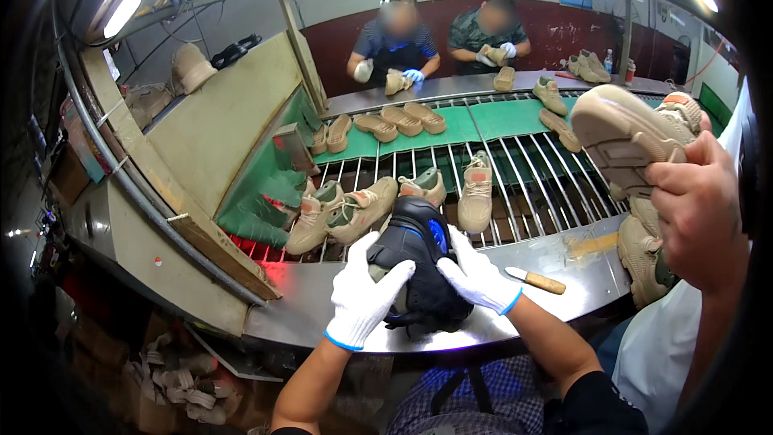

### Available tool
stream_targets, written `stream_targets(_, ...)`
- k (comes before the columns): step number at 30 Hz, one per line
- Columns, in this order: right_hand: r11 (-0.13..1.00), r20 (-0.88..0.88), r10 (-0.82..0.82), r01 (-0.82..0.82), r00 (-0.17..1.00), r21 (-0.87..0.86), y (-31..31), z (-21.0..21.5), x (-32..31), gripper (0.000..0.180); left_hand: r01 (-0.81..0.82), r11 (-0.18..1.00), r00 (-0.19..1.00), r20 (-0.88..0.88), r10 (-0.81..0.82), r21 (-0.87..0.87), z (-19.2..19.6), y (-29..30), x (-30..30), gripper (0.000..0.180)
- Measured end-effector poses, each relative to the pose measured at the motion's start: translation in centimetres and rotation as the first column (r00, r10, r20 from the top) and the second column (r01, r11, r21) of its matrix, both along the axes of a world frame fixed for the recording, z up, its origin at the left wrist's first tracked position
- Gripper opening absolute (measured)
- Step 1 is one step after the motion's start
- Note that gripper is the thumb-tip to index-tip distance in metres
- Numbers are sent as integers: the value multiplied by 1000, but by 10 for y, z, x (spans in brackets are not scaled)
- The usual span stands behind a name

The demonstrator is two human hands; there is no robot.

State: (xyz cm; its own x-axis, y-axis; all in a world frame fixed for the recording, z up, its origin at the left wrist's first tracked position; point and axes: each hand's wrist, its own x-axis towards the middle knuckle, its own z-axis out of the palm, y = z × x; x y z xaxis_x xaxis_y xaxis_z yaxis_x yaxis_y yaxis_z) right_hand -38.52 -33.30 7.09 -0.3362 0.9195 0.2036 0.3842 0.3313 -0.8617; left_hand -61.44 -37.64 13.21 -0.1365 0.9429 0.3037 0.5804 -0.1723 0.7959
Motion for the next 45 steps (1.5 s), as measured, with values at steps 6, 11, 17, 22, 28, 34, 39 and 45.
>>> stream_targets(6,962,-85,-185,198,979,188,4,-4,-19,76,-49,994,972,223,69,-94,-28,-15,20,90)
stream_targets(11,869,-298,-172,287,939,404,18,-17,-28,78,76,987,983,-174,-50,142,10,-35,14,84)
stream_targets(17,928,-369,-202,298,907,225,-14,-28,-1,56,430,802,828,-536,-166,415,-27,-34,7,92)
stream_targets(22,960,-365,-280,254,888,-117,-46,-9,21,37,513,740,805,-543,-239,435,-48,-43,29,75)
stream_targets(28,953,-44,-290,293,956,78,-60,-12,41,34,648,611,718,-633,-290,456,-69,-39,39,49)
stream_targets(34,979,163,-193,177,968,105,-75,-15,38,35,790,497,552,-770,-320,360,-85,-49,31,36)
stream_targets(39,992,402,-129,118,907,53,-84,-23,32,43,817,486,506,-791,-345,310,-99,-61,24,36)
stream_targets(45,998,535,10,24,845,-57,-58,-7,16,48,796,497,535,-787,-308,346,-102,-58,22,37)
